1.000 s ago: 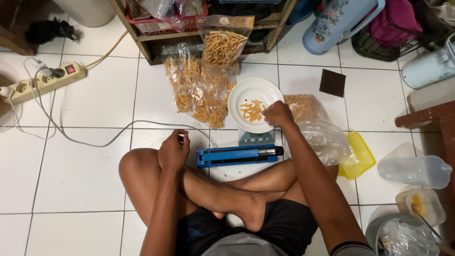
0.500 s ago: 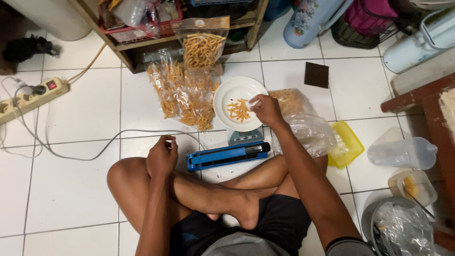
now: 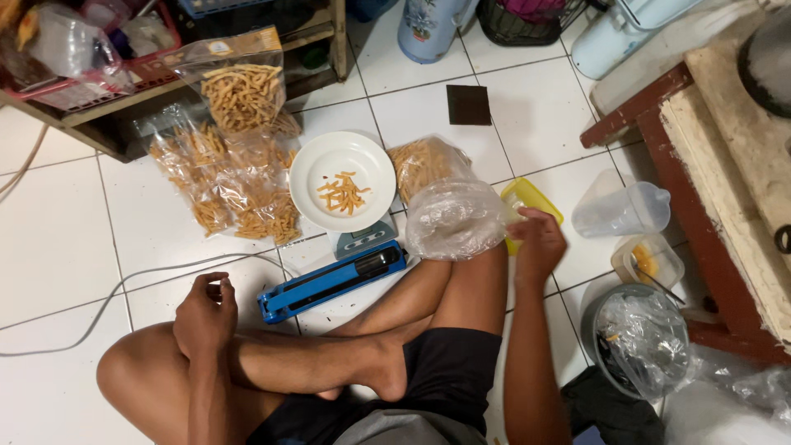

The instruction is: The person sits on the floor and portions stick-shaped snacks from a large bag into small clear plastic bags. They place the snacks on a plate on a scale, transfer them into a small bag, and seal it with a handheld heat sealer. The process repeats with multiple small bags.

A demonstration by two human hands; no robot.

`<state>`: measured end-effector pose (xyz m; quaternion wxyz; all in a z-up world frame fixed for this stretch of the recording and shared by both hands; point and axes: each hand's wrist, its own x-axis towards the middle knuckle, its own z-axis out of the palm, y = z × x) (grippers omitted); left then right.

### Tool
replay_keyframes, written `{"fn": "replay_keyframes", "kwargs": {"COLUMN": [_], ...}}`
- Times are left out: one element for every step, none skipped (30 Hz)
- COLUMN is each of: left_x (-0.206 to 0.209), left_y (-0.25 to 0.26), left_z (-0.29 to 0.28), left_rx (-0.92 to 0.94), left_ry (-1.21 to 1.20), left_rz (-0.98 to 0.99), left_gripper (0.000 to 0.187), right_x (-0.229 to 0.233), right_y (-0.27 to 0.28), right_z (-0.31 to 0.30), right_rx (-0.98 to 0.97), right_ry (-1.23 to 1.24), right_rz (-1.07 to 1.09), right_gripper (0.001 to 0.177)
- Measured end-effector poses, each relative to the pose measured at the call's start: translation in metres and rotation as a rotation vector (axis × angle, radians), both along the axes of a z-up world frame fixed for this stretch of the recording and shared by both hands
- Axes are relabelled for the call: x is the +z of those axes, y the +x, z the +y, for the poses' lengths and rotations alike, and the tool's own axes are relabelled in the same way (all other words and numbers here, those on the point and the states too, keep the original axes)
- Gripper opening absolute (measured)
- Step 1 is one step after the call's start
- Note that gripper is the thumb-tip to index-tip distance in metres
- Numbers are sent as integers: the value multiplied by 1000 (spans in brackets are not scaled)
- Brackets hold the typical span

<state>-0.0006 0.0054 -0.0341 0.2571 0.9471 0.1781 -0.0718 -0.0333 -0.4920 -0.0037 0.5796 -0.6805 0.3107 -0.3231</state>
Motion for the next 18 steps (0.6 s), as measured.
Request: {"fn": "replay_keyframes", "kwargs": {"left_x": [0, 0, 0, 1, 2, 4, 11, 19, 26, 23, 20, 17, 18, 19, 21, 23, 25, 25], "left_y": [1, 1, 2, 2, 2, 2, 3, 5, 6, 6, 5, 5, 6, 6, 6, 6, 7, 6], "left_z": [0, -1, -2, -3, -4, -5, -9, -13, -17, -16, -15, -13, -14, -15, -15, -16, -18, -19], "left_rx": [-8, -12, -17, -21, -16, -8, -9, 33, 75, 73, 69, 66, 66, 74, 81, 82, 95, 110], "left_ry": [4, 12, 20, 24, 25, 28, 33, 15, -3, -1, 17, 34, 36, 37, 38, 42, 36, 28], "left_rz": [2, -6, -14, -16, -15, -14, -16, 53, 122, 119, 127, 133, 130, 149, 168, 165, 165, 169], "left_gripper": [22, 22, 22, 22, 22, 23, 23, 27, 31, 31, 31, 31, 31, 31, 31, 31, 31, 31], "right_x": [-9, -18, -26, -41, -56, -71, -76, -80, -85, -94, -102, -110, -103, -96, -90, -95, -101, -107], "right_y": [-4, -9, -14, -14, -13, -11, 2, 13, 23, 31, 39, 48, 53, 55, 59, 62, 65, 67], "right_z": [-20, -40, -61, -75, -89, -102, -106, -110, -114, -115, -115, -116, -107, -97, -88, -89, -90, -90], "right_rx": [-8, -17, -26, -29, -11, 10, 10, 37, 67, 66, 70, 75, 76, 82, 90, 92, 63, 35], "right_ry": [4, -14, -31, -27, -42, -56, -52, -62, -71, -69, -132, -198, -197, -169, -142, -138, -147, -158], "right_rz": [2, 193, 385, 383, 423, 462, 460, 665, 870, 868, 1004, 1137, 1134, 1173, 1212, 1209, 1203, 1199], "right_gripper": [18, 21, 26, 26, 26, 28, 28, 28, 30, 30, 46, 64, 64, 76, 88, 88, 76, 65]}}
